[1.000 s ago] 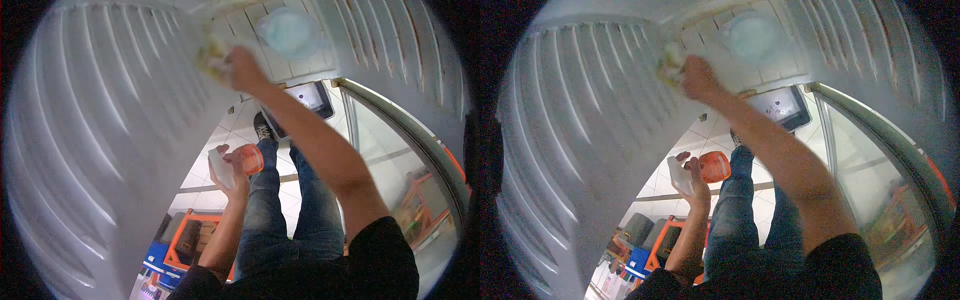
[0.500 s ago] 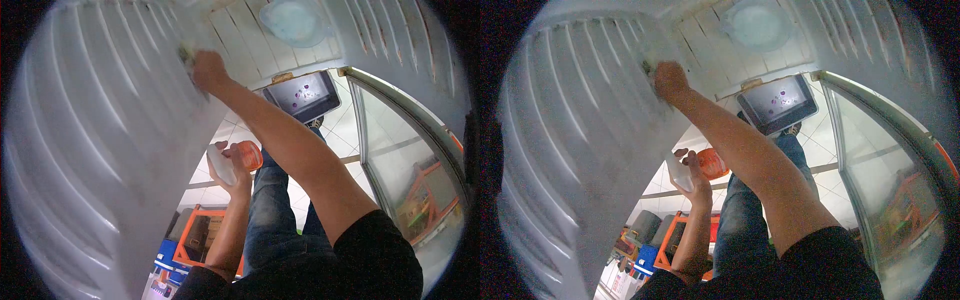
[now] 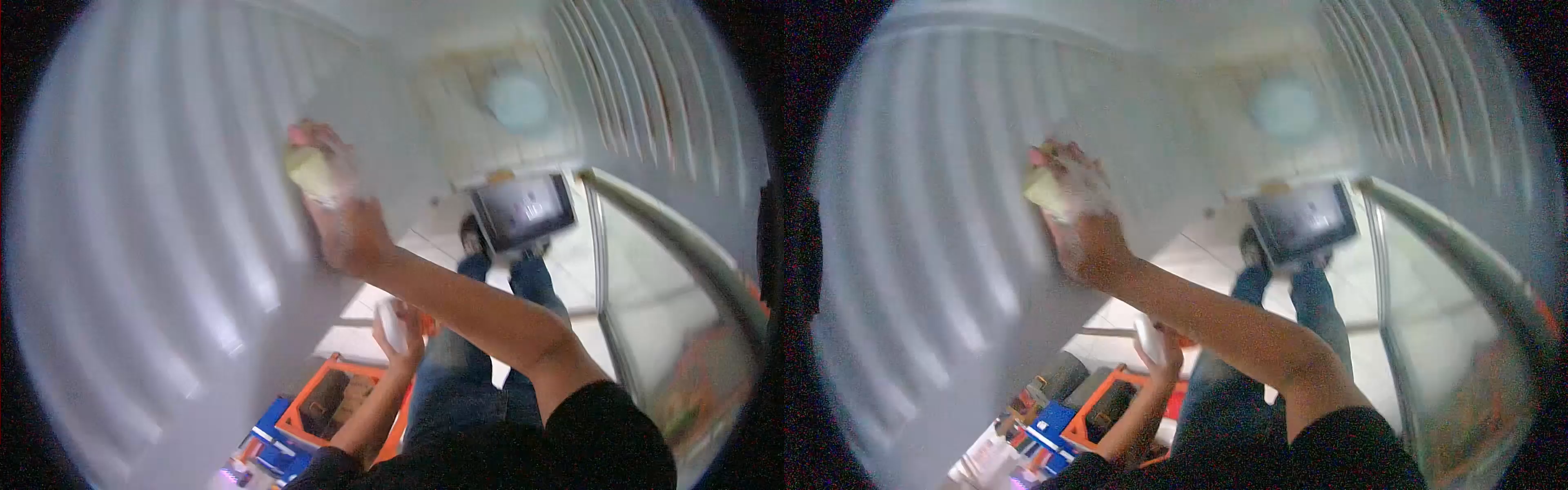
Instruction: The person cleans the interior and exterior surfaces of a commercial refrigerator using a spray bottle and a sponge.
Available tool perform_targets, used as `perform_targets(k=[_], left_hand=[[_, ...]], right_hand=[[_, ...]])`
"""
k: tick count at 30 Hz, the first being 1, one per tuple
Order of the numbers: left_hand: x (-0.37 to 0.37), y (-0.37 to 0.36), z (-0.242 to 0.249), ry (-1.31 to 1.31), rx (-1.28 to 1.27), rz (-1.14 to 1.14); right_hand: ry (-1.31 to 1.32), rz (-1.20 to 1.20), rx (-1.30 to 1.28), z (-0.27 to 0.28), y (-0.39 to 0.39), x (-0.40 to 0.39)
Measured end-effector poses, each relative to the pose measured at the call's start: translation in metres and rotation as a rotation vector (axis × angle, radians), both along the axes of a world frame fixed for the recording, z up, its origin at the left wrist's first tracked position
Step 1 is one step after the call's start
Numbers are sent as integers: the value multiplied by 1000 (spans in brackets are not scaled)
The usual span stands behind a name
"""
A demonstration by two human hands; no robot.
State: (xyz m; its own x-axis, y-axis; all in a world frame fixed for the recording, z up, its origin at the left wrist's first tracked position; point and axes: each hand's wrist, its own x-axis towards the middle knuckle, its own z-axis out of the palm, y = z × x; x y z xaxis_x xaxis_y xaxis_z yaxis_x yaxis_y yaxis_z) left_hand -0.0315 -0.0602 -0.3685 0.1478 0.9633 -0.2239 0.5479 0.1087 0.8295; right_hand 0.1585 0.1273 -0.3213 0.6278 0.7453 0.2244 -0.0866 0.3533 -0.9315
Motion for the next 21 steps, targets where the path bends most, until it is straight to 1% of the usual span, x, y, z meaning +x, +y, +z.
perform_targets(k=[1, 2, 3, 4, 5, 7, 8, 9, 11, 12, 14, 15, 17, 19, 21], left_hand=[[-9, -2, 17, 93, 96, -32], [-18, -4, 34, 190, 194, -56], [-21, -4, 64, 295, 214, -83], [-35, -15, 78, 304, 236, -50], [-47, -27, 91, 308, 241, -21], [-63, -46, 126, 430, 391, 35], [-80, -65, 129, 358, 308, 195], [-90, -82, 130, 280, 218, 349], [-79, -107, 176, -108, 145, 555], [-82, -119, 186, 96, 368, 494], [-87, -150, 205, -108, 288, 699], [-102, -168, 195, 252, 489, 571], [-122, -191, 185, 215, 461, 621], [-131, -213, 185, 165, 454, 661], [-127, -217, 189, 116, 479, 678]], right_hand=[[-55, 2, 126, 27, 11, 3], [-62, 16, 188, 65, 20, 8], [-69, 33, 250, 103, 30, 13], [-76, 52, 312, 139, 39, 18], [-202, 14, 388, 177, 50, 28], [-174, 16, 387, 244, 69, 29], [-157, 19, 377, 273, 73, 26], [-217, 8, 392, 303, 67, 27], [-331, -14, 429, 360, 50, 22], [-384, -64, 468, 380, 41, 13], [-378, -45, 580, 397, 12, -15], [-371, -41, 628, 405, -8, -27], [-743, -131, 558, 405, -54, -43], [-847, -78, 563, 368, -78, -63], [-981, -130, 501, 287, -75, -57]])
